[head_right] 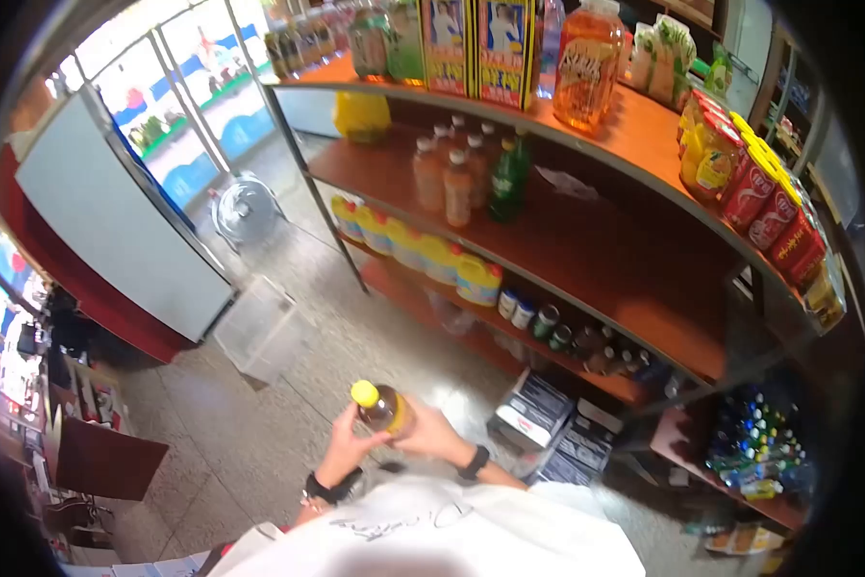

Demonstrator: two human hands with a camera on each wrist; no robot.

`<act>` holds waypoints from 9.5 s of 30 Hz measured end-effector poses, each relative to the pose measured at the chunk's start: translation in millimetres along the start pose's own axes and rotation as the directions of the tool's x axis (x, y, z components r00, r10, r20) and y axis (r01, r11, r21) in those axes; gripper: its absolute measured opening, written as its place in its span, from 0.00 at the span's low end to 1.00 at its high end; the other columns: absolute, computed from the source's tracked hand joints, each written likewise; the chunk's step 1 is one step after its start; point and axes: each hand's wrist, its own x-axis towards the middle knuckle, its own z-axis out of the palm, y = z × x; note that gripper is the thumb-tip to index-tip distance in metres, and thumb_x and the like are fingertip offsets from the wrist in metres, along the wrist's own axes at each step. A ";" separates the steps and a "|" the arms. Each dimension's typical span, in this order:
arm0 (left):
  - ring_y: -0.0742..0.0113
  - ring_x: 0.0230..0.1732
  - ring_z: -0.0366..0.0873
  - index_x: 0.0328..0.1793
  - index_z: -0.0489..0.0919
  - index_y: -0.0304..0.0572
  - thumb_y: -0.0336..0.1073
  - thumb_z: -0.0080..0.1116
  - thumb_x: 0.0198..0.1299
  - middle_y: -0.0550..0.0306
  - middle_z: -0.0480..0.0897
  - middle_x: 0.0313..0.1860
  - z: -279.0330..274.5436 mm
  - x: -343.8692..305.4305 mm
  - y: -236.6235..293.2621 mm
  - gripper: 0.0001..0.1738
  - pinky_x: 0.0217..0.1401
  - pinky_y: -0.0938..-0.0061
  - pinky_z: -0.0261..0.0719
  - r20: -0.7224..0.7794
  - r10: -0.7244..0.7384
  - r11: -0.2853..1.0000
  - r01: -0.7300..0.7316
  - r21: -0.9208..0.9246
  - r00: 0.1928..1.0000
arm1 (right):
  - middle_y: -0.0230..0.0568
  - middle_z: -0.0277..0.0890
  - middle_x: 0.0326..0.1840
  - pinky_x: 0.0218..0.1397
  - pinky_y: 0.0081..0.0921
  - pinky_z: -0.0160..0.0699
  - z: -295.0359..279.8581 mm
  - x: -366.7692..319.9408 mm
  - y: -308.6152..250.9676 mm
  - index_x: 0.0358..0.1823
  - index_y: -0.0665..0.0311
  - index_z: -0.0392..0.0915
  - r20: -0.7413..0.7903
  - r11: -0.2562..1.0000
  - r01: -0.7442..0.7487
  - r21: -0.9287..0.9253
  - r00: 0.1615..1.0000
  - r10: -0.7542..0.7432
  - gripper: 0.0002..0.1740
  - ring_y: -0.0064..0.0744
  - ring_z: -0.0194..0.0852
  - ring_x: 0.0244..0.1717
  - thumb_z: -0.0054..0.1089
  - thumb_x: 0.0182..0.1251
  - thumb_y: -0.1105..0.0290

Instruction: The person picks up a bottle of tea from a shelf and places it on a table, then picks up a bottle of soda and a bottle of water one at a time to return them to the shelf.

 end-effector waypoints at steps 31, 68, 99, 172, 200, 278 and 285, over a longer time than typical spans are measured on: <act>0.51 0.55 0.82 0.62 0.74 0.39 0.46 0.83 0.39 0.46 0.82 0.54 -244.5 368.5 -151.3 0.44 0.57 0.62 0.79 0.311 0.117 0.993 -0.106 -0.054 0.943 | 0.52 0.81 0.50 0.53 0.36 0.79 63.7 412.4 -12.8 0.58 0.61 0.70 -0.530 0.982 -0.144 -0.119 0.846 0.060 0.35 0.50 0.83 0.54 0.78 0.49 0.62; 0.68 0.48 0.80 0.59 0.70 0.32 0.23 0.75 0.45 0.53 0.79 0.51 28.4 832.2 -113.0 0.34 0.51 0.72 0.83 0.464 0.585 0.809 -0.517 -0.278 0.665 | 0.51 0.52 0.80 0.83 0.52 0.38 -117.2 587.7 134.1 0.78 0.61 0.55 -0.803 0.453 -0.670 -0.589 0.549 -0.232 0.47 0.49 0.42 0.82 0.63 0.61 0.49; 0.47 0.55 0.82 0.64 0.75 0.44 0.47 0.59 0.64 0.45 0.83 0.53 -147.9 609.2 -259.2 0.25 0.56 0.58 0.79 0.940 0.329 0.711 -0.632 -0.308 -0.088 | 0.49 0.82 0.54 0.66 0.49 0.68 24.0 492.9 99.6 0.60 0.55 0.78 -0.926 0.645 -0.761 -0.072 0.292 0.241 0.26 0.51 0.78 0.58 0.57 0.66 0.49; 0.49 0.49 0.80 0.35 0.82 0.45 0.27 0.61 0.54 0.56 0.83 0.44 597.4 -279.7 114.1 0.04 0.51 0.59 0.78 0.588 0.202 0.523 -0.421 -0.741 -0.783 | 0.48 0.85 0.42 0.49 0.35 0.81 82.3 -645.7 153.6 0.45 0.64 0.82 -0.692 0.695 -0.351 0.628 -0.661 0.291 0.15 0.48 0.84 0.45 0.64 0.65 0.62; 0.46 0.42 0.80 0.36 0.80 0.42 0.33 0.58 0.59 0.49 0.82 0.37 1062.9 -466.2 331.3 0.04 0.45 0.57 0.76 0.755 0.354 0.625 -0.461 -0.630 -0.551 | 0.47 0.85 0.45 0.49 0.35 0.79 -235.8 -1114.2 209.0 0.49 0.64 0.81 -0.823 0.701 -0.461 0.544 -0.453 0.342 0.17 0.44 0.84 0.47 0.63 0.67 0.60; 0.54 0.53 0.83 0.49 0.82 0.42 0.33 0.57 0.60 0.53 0.84 0.50 1514.6 -432.0 512.2 0.12 0.51 0.61 0.83 0.514 0.174 0.885 -0.362 0.292 0.840 | 0.48 0.84 0.40 0.45 0.35 0.80 -956.7 -1347.4 384.4 0.49 0.59 0.85 -0.915 0.876 -0.413 -0.247 0.396 -0.070 0.20 0.46 0.83 0.40 0.75 0.52 0.68; 0.41 0.49 0.82 0.61 0.77 0.34 0.35 0.65 0.53 0.38 0.83 0.49 1477.7 -469.6 498.9 0.28 0.53 0.55 0.80 0.747 -0.044 0.975 -0.134 0.177 0.664 | 0.38 0.76 0.21 0.28 0.33 0.71 -913.5 -1395.3 326.5 0.34 0.60 0.86 -0.690 0.749 -0.272 -0.604 0.650 -0.320 0.17 0.38 0.69 0.22 0.80 0.40 0.68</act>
